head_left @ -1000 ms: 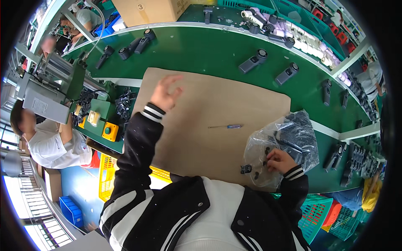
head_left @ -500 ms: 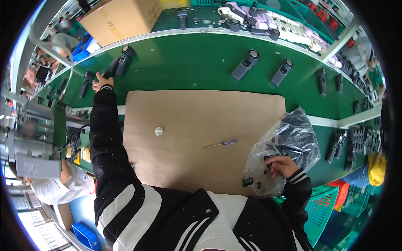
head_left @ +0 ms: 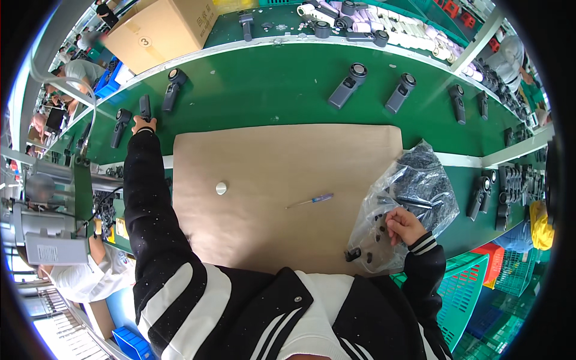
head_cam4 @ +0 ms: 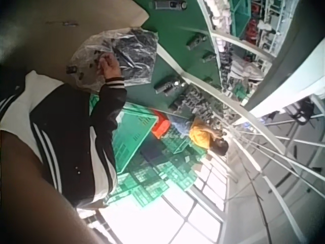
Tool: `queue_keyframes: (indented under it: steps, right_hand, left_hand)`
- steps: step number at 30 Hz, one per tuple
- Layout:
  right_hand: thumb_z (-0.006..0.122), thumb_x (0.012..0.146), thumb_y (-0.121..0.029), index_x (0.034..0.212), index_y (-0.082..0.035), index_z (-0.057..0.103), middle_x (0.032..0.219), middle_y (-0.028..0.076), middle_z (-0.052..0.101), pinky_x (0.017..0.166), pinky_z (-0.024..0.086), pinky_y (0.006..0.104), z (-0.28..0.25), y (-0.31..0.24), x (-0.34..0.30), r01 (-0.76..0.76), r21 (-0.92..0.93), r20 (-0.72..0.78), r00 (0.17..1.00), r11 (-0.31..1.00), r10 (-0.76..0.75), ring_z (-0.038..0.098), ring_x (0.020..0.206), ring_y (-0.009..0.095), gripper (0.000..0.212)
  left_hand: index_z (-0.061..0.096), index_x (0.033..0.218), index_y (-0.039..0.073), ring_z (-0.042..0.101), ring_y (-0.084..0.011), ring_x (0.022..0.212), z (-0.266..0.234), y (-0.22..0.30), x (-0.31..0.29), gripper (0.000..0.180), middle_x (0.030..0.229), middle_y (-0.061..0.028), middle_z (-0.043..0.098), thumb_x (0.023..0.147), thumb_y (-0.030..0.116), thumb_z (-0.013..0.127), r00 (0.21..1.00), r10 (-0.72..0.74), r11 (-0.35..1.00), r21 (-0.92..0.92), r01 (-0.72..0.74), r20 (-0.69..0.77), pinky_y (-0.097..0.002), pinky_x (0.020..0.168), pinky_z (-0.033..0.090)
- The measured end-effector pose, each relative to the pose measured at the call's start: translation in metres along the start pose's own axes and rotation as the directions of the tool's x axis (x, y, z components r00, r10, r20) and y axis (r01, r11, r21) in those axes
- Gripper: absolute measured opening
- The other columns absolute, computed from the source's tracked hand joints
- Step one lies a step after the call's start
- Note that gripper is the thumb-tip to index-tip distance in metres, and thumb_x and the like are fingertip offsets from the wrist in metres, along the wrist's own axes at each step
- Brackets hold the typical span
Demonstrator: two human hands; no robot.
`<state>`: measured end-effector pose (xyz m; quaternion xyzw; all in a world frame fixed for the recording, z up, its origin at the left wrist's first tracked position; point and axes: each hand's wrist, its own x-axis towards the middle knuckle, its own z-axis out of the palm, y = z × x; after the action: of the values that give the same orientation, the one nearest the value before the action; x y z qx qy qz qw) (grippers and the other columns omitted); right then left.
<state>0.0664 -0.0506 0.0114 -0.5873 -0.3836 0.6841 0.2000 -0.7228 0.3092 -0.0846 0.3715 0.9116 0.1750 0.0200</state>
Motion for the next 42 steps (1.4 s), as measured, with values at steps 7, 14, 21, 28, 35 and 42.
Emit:
queue_keyframes:
  steps: [7, 14, 21, 28, 35, 42]
  right_hand:
    - [0.045, 0.093, -0.003, 0.104, -0.006, 0.050, 0.078, 0.008, 0.060, 0.051, 0.046, 0.0239, 0.018, -0.005, -0.009, 0.021, 0.015, -0.013, 1.000, 1.000, -0.021, 0.056, 0.055, 0.015, 0.012]
    - [0.044, 0.093, -0.002, 0.104, -0.007, 0.050, 0.080, 0.007, 0.060, 0.055, 0.046, 0.0231, 0.044, -0.063, -0.015, 0.293, -0.088, -0.052, 0.953, 0.952, -0.299, 0.056, 0.058, 0.015, 0.014]
    - [0.052, 0.089, -0.001, 0.101, -0.005, 0.055, 0.082, 0.003, 0.057, 0.059, 0.047, 0.0226, 0.142, -0.092, 0.031, 0.523, -0.322, 0.202, 0.852, 0.789, -0.483, 0.051, 0.068, 0.011, 0.013]
    - [0.056, 0.085, 0.000, 0.094, -0.004, 0.058, 0.082, 0.002, 0.058, 0.061, 0.045, 0.0222, 0.213, -0.080, 0.066, 0.559, -0.292, 0.339, 0.819, 0.776, -0.463, 0.050, 0.071, 0.010, 0.011]
    - [0.056, 0.081, 0.002, 0.090, -0.005, 0.057, 0.084, 0.004, 0.052, 0.062, 0.042, 0.0267, 0.256, -0.052, 0.085, 0.697, -0.335, 0.291, 0.716, 0.634, -0.634, 0.048, 0.071, 0.016, 0.012]
    - [0.056, 0.082, 0.002, 0.091, -0.008, 0.058, 0.094, 0.003, 0.047, 0.059, 0.040, 0.0248, 0.280, -0.026, 0.093, 0.753, -0.484, 0.205, 0.593, 0.447, -0.778, 0.045, 0.071, 0.014, 0.014]
  left_hand:
    - [0.047, 0.111, 0.016, 0.056, -0.0346, 0.090, -0.064, -0.025, -0.082, 0.048, 0.105, -0.0122, 0.058, 0.069, 0.006, 0.068, 0.801, 0.532, 0.807, -0.122, -0.578, -0.275, -0.0408, 0.085, 0.046]
    - [0.054, 0.104, 0.011, 0.054, -0.0247, 0.092, -0.166, 0.028, -0.301, 0.050, 0.105, -0.0060, 0.056, 0.061, -0.014, 0.052, 0.351, 0.912, 0.405, -0.585, -0.702, 0.211, -0.0327, 0.081, 0.046]
    - [0.059, 0.106, 0.017, 0.050, -0.0330, 0.105, -0.136, 0.016, -0.435, 0.047, 0.119, -0.0120, 0.049, 0.066, -0.008, 0.055, 0.169, 0.978, 0.207, -0.534, -0.820, 0.121, -0.0381, 0.092, 0.044]
    - [0.058, 0.112, 0.012, 0.056, -0.0280, 0.103, -0.164, -0.084, -0.404, 0.036, 0.112, -0.0099, 0.057, 0.077, 0.008, 0.061, 0.746, 0.541, 0.832, -0.374, -0.410, 0.388, -0.0367, 0.087, 0.047]
    - [0.062, 0.112, 0.016, 0.059, -0.0277, 0.095, -0.133, -0.139, -0.414, 0.029, 0.103, -0.0090, 0.061, 0.083, 0.017, 0.060, 0.954, 0.301, 0.946, 0.123, -0.299, -0.001, -0.0345, 0.083, 0.047]
    - [0.064, 0.113, 0.015, 0.060, -0.0253, 0.089, -0.123, -0.150, -0.405, 0.030, 0.100, -0.0067, 0.064, 0.084, 0.009, 0.058, 0.939, 0.340, 0.930, -0.133, -0.344, -0.050, -0.0313, 0.079, 0.048]
